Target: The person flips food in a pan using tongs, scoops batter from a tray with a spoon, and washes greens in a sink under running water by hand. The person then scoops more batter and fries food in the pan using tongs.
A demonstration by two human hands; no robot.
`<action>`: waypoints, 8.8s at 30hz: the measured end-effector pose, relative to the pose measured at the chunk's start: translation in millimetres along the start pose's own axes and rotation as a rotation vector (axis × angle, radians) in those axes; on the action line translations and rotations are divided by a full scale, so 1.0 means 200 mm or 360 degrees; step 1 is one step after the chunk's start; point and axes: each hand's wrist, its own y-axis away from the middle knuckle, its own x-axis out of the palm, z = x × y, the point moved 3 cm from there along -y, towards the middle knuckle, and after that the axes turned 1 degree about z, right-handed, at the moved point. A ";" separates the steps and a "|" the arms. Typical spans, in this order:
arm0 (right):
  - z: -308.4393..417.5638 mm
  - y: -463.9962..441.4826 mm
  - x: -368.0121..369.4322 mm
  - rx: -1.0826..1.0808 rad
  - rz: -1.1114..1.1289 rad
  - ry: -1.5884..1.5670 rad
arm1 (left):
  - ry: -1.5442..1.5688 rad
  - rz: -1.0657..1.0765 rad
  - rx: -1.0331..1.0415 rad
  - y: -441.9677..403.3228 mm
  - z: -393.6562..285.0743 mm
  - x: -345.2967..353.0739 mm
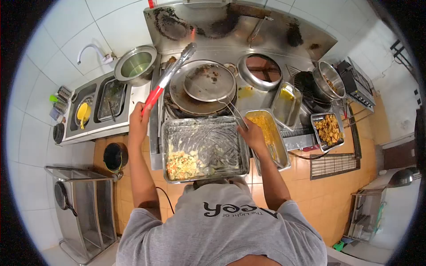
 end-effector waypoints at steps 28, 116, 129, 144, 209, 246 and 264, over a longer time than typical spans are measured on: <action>-0.31 0.08 0.02 -0.0070 0.0057 -0.0646 | 0.0306 -0.0110 -0.0233 0.58 -0.18 0.15; 2.07 -0.91 1.95 -0.1103 0.0132 0.0787 | 0.1321 -0.1440 -0.0921 1.62 1.04 -1.51; 2.01 -0.88 1.82 -0.1135 0.0106 0.0673 | 0.1394 -0.1419 -0.0888 1.60 0.99 -1.47; 1.80 -0.77 1.72 -0.1032 -0.0029 0.0511 | 0.1286 -0.1282 -0.0847 1.52 0.98 -1.46; 1.57 -0.03 2.20 -0.0374 0.0301 0.0044 | 0.0574 -0.0696 -0.0330 0.07 1.44 -1.43; 0.23 0.18 0.09 0.0203 0.0240 -0.0077 | 0.1038 -0.1017 -0.0567 0.62 0.86 -0.91; -0.04 -0.20 0.05 -0.0494 0.0424 0.0780 | 0.1199 -0.1261 -0.0486 0.82 0.38 -0.38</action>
